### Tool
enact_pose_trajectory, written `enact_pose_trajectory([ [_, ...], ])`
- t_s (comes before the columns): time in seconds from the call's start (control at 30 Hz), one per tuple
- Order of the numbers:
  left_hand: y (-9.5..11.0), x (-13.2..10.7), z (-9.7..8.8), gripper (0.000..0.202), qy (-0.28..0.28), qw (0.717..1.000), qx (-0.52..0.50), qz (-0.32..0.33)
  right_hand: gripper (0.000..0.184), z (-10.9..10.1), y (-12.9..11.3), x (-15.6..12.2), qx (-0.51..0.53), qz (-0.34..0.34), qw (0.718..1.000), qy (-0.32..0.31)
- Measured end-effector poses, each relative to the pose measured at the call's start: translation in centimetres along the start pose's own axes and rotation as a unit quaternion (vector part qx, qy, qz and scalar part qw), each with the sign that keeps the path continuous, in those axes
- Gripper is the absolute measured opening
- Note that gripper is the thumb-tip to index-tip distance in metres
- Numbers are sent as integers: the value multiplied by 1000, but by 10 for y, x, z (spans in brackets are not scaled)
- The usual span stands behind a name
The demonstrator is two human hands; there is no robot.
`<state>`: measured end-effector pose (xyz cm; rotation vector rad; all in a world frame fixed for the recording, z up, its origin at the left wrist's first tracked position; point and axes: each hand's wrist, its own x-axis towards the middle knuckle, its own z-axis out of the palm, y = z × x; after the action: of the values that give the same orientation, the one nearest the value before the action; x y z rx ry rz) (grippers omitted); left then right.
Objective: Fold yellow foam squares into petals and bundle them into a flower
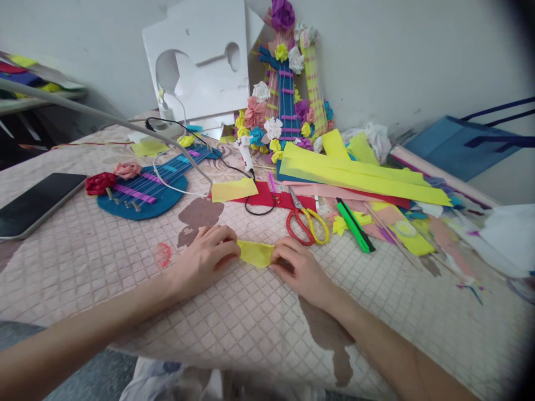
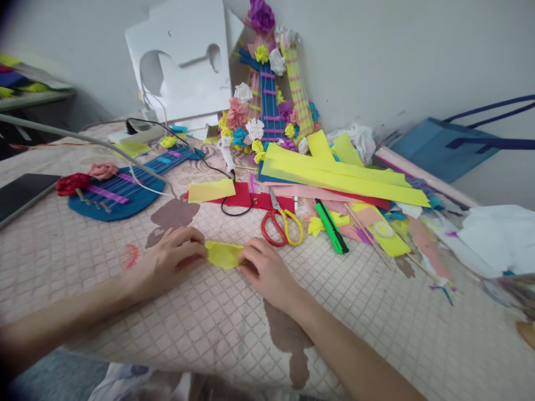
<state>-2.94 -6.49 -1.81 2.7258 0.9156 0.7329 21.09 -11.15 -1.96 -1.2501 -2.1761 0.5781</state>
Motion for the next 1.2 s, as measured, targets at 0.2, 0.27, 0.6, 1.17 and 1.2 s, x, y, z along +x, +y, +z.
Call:
enact_pose_trajectory([
  [0.2, -1, 4, 0, 13, -27, 997, -64, -40, 11, 2, -4, 0, 12, 20, 999, 24],
  [0.27, 1, 5, -1, 12, -28, 995, -78, -58, 11, 4, -5, 0, 17, 39, 999, 31],
  [0.6, 4, 6, 0, 10, -22, 988, -107, -110, 14, 7, -4, 0, 43, 84, 994, 62],
  [1.17, 4, 6, -2, 8, -32, 984, -122, -128, 13, 6, -5, 1, 33, 103, 993, 44],
  [1.2, 4, 6, -1, 8, -32, 984, -121, -130, 13, 6, -5, 1, 32, 99, 994, 45],
])
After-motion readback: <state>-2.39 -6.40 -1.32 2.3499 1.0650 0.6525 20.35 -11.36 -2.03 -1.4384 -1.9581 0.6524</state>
